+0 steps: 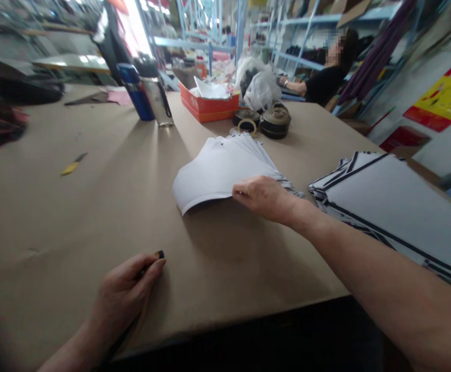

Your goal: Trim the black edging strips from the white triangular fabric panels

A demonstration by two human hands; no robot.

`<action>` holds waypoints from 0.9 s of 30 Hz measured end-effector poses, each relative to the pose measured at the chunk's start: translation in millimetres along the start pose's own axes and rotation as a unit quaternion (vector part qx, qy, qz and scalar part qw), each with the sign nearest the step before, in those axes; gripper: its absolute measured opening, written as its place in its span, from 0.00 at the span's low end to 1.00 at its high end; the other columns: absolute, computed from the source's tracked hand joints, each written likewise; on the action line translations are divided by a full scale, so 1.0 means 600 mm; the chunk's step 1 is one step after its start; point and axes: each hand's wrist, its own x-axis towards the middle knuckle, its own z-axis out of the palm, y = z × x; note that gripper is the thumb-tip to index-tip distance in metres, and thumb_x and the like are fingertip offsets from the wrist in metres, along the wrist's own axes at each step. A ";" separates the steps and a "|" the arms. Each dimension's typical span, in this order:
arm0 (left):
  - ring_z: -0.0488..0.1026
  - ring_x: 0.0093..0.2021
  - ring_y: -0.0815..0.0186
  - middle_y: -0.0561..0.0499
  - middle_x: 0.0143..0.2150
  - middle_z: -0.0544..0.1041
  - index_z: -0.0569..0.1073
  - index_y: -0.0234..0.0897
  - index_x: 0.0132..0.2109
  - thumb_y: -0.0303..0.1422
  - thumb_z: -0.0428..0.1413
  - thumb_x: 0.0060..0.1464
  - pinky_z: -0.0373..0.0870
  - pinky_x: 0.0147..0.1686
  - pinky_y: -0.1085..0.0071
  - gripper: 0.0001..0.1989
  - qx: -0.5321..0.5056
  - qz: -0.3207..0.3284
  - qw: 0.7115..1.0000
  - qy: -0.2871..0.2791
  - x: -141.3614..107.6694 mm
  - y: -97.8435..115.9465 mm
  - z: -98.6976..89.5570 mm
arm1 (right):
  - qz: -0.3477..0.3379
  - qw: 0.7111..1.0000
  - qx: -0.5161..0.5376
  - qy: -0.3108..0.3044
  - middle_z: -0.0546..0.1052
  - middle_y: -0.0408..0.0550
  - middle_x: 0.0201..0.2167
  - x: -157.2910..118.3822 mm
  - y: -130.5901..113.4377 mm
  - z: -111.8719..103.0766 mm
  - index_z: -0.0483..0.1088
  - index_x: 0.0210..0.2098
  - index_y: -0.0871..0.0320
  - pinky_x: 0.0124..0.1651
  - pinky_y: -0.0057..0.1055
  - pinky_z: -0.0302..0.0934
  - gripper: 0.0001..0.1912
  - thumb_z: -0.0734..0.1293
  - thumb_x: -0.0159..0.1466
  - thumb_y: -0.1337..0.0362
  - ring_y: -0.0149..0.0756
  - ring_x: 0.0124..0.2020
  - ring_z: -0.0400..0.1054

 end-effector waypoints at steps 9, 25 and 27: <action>0.66 0.23 0.71 0.56 0.22 0.71 0.74 0.36 0.29 0.37 0.55 0.54 0.62 0.24 0.77 0.10 -0.058 -0.062 0.996 -0.015 -0.002 0.007 -0.007 | 0.038 0.968 0.142 -0.205 0.70 0.44 0.25 -0.182 -0.028 0.076 0.67 0.26 0.55 0.30 0.29 0.50 0.14 0.58 0.66 0.62 0.32 0.26 0.62; 0.68 0.30 0.71 0.52 0.29 0.71 0.71 0.36 0.32 0.27 0.53 0.58 0.65 0.31 0.75 0.06 -0.228 0.088 0.932 -0.268 -0.043 0.149 0.011 | 0.215 0.765 0.605 -0.056 0.60 0.38 0.21 -0.218 -0.126 0.137 0.72 0.37 0.58 0.26 0.25 0.46 0.16 0.66 0.61 0.51 0.26 0.22 0.51; 0.67 0.30 0.71 0.52 0.29 0.70 0.71 0.35 0.31 0.26 0.53 0.58 0.65 0.31 0.75 0.07 -0.238 0.100 0.920 -0.294 -0.042 0.160 0.013 | 0.213 0.684 0.693 -0.082 0.56 0.36 0.20 -0.221 -0.148 0.146 0.71 0.40 0.59 0.23 0.24 0.42 0.19 0.65 0.62 0.49 0.24 0.20 0.46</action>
